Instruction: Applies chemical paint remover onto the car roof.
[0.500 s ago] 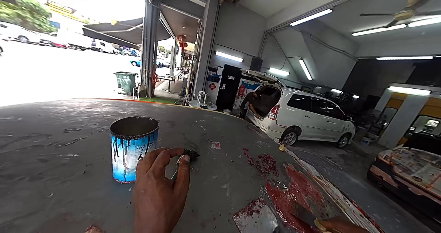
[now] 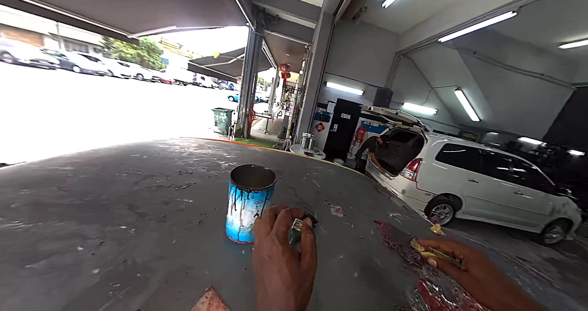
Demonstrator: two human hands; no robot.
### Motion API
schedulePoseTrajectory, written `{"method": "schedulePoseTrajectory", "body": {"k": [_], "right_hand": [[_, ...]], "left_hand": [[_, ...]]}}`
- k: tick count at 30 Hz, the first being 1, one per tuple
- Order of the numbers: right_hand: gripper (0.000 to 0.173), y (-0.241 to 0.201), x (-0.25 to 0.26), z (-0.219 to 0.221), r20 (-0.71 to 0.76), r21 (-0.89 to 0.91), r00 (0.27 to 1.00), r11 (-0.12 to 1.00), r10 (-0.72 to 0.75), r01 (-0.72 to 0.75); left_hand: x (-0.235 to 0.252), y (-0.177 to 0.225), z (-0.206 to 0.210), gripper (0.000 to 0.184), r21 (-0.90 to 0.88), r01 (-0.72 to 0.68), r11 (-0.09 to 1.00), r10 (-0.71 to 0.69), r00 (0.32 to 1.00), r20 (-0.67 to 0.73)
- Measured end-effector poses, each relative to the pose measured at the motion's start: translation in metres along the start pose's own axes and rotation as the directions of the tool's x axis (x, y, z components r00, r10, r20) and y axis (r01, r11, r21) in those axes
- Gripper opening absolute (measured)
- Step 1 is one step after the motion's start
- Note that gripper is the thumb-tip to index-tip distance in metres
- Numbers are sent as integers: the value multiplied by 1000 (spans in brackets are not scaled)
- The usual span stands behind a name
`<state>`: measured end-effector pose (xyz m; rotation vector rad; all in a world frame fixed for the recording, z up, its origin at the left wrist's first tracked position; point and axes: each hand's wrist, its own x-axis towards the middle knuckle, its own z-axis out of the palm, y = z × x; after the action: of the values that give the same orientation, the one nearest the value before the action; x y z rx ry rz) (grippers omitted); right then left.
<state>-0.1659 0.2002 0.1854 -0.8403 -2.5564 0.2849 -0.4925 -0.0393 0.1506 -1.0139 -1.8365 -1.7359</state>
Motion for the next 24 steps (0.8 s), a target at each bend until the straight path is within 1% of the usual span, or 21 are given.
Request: {"method": "schedulePoseTrajectory", "body": {"k": [2,4,7,10,14,16,18,24], "right_hand": [[36,-15,50,13,49,-40,999,999,10,-8],[35,-32,93,28,138,-75,988,996,64,-54],[34,-39,136,60,221,-138,967,986,124,-95],[31,-36,146,71,329,-183,931,978,160,-103],[29,-35,133,50,411,-239,895,968,174,-78],[28,-33,130,42,407,-245,894,965,187,-90],[27,-35,134,43,386,-232,902,967,192,-107],[29,-39,165,81,315,-193,928,970,202,-146]], "left_hand": [[1,-1,1,24,1,6,1000,-6,1000,-11],[1,-1,2,24,5,2,1000,-2,1000,-15],[1,-1,2,22,0,-5,1000,5,1000,-14],[1,1,2,22,-12,-6,1000,6,1000,-26],[1,1,2,21,-30,4,1000,-5,999,-35],[-1,2,3,21,-39,5,999,-6,1000,-20],[1,3,3,21,-45,-3,999,2,1000,-20],[1,4,2,21,-39,-1,999,1,1000,-8]]}}
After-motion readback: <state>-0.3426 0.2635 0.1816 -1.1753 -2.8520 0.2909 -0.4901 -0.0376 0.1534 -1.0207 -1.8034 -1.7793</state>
